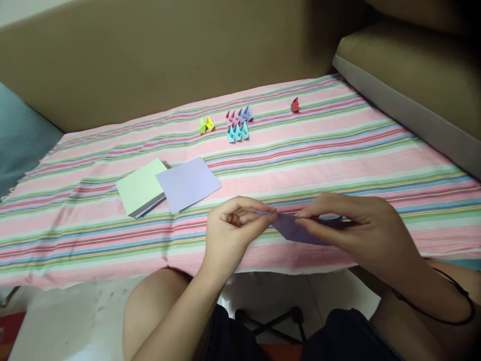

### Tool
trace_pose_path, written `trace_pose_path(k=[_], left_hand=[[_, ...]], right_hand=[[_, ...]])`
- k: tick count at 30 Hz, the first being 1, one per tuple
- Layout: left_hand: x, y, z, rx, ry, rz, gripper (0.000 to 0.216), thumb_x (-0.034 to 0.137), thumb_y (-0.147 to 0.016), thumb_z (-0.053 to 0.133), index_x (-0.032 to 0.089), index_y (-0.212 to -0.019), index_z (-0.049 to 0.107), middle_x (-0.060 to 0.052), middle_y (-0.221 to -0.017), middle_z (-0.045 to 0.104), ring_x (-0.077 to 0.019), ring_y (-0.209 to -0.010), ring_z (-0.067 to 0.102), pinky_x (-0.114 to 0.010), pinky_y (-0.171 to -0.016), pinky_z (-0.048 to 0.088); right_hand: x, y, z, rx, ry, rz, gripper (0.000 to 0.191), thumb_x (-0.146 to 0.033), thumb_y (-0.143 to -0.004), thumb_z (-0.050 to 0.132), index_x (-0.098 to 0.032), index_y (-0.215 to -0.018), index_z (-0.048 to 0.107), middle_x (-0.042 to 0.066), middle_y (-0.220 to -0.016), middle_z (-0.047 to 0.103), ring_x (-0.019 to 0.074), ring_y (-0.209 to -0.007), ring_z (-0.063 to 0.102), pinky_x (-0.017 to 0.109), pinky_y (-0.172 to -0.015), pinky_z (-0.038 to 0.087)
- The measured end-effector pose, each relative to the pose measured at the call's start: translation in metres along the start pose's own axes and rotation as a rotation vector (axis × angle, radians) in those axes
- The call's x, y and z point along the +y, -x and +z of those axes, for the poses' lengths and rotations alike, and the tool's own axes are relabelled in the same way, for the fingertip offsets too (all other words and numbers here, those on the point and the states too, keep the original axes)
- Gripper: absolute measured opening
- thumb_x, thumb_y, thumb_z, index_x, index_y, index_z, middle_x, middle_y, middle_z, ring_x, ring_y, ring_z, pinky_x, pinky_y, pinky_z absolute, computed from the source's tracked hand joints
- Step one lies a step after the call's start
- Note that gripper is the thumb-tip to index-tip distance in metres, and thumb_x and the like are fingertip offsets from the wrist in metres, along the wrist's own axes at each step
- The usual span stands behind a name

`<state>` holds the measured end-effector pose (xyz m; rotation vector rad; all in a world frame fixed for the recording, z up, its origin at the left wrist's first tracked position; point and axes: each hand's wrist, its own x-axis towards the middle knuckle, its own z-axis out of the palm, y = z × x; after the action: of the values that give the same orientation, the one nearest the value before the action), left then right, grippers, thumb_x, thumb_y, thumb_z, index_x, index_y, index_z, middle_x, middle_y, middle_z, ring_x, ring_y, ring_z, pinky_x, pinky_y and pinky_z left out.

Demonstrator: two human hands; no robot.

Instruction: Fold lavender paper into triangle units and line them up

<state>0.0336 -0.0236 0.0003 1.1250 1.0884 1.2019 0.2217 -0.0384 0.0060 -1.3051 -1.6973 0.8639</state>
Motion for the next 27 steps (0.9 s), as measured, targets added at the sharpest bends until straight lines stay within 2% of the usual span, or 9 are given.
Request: trace_pose_path(k=[4,8,10,15,17,19,21,23,27], left_hand=[[0.004,-0.002,-0.004,0.039,0.053,0.056,0.016,0.013,-0.061,0.080,0.019,-0.069,0.068,0.000,-0.069,0.073,-0.0149,-0.067,0.070,-0.024,-0.065,0.058],[0.005,-0.005,-0.009,-0.001,0.076,0.022,0.012,0.016,-0.068,0.077,0.019,-0.073,0.067,0.000,-0.068,0.072,-0.0129,-0.066,0.069,-0.022,-0.065,0.056],[0.007,-0.009,-0.014,-0.004,0.102,0.012,0.006,0.019,-0.074,0.072,0.018,-0.077,0.068,0.001,-0.064,0.069,-0.0113,-0.063,0.066,-0.021,-0.065,0.054],[0.010,-0.014,-0.021,0.109,0.144,0.045,0.006,0.024,-0.078,0.068,0.019,-0.082,0.067,0.003,-0.066,0.065,-0.0084,-0.063,0.061,-0.020,-0.067,0.050],[0.007,-0.012,-0.014,0.012,0.178,-0.010,0.015,0.027,-0.076,0.069,0.021,-0.090,0.066,0.001,-0.074,0.066,-0.0107,-0.070,0.062,-0.023,-0.070,0.051],[0.001,-0.007,-0.005,-0.155,0.191,-0.113,0.030,0.023,-0.068,0.076,0.021,-0.096,0.066,0.000,-0.080,0.068,-0.0130,-0.076,0.064,-0.024,-0.071,0.051],[-0.006,-0.004,0.003,-0.246,0.154,-0.201,0.026,0.019,-0.065,0.079,0.020,-0.088,0.068,0.000,-0.076,0.068,-0.0113,-0.071,0.063,-0.021,-0.066,0.049],[-0.011,-0.003,0.006,-0.232,0.098,-0.242,0.015,0.020,-0.065,0.079,0.018,-0.077,0.069,0.000,-0.071,0.068,-0.0100,-0.065,0.062,-0.020,-0.061,0.047],[-0.014,-0.011,-0.003,-0.189,0.000,-0.281,0.016,0.021,-0.060,0.081,0.017,-0.070,0.069,0.002,-0.056,0.065,-0.0094,-0.052,0.058,-0.021,-0.054,0.045]], right_hand=[[-0.002,0.001,-0.002,0.035,0.025,-0.036,0.005,-0.031,-0.079,0.067,-0.029,-0.075,0.070,-0.001,-0.077,0.071,0.0199,-0.071,0.065,0.032,-0.063,0.049],[-0.002,0.000,-0.004,0.042,0.035,-0.026,0.004,-0.030,-0.078,0.069,-0.028,-0.075,0.071,-0.001,-0.077,0.072,0.0182,-0.070,0.065,0.029,-0.061,0.049],[0.001,-0.001,-0.006,0.071,0.024,0.007,0.003,-0.029,-0.076,0.070,-0.027,-0.074,0.072,-0.002,-0.075,0.072,0.0175,-0.070,0.066,0.028,-0.060,0.049],[0.009,-0.002,-0.010,0.088,-0.100,0.172,0.008,-0.033,-0.073,0.074,-0.025,-0.070,0.073,0.000,-0.074,0.073,0.0179,-0.069,0.067,0.025,-0.056,0.051],[0.010,-0.002,-0.007,0.048,-0.168,0.205,0.011,-0.035,-0.072,0.074,-0.023,-0.072,0.073,0.001,-0.075,0.074,0.0183,-0.069,0.068,0.026,-0.057,0.052],[0.011,-0.002,-0.002,-0.009,-0.228,0.217,0.013,-0.035,-0.071,0.075,-0.022,-0.073,0.074,0.002,-0.077,0.074,0.0189,-0.070,0.068,0.026,-0.059,0.052],[0.011,-0.003,0.003,-0.084,-0.266,0.224,0.014,-0.035,-0.072,0.074,-0.021,-0.073,0.074,0.003,-0.076,0.073,0.0191,-0.071,0.067,0.027,-0.060,0.052],[0.014,-0.005,0.006,-0.163,-0.282,0.234,0.014,-0.034,-0.072,0.073,-0.021,-0.073,0.074,0.002,-0.073,0.072,0.0187,-0.070,0.067,0.026,-0.058,0.051],[0.022,-0.007,0.007,-0.219,-0.284,0.262,0.010,-0.032,-0.072,0.074,-0.022,-0.072,0.074,0.001,-0.070,0.071,0.0162,-0.066,0.064,0.024,-0.055,0.047]])
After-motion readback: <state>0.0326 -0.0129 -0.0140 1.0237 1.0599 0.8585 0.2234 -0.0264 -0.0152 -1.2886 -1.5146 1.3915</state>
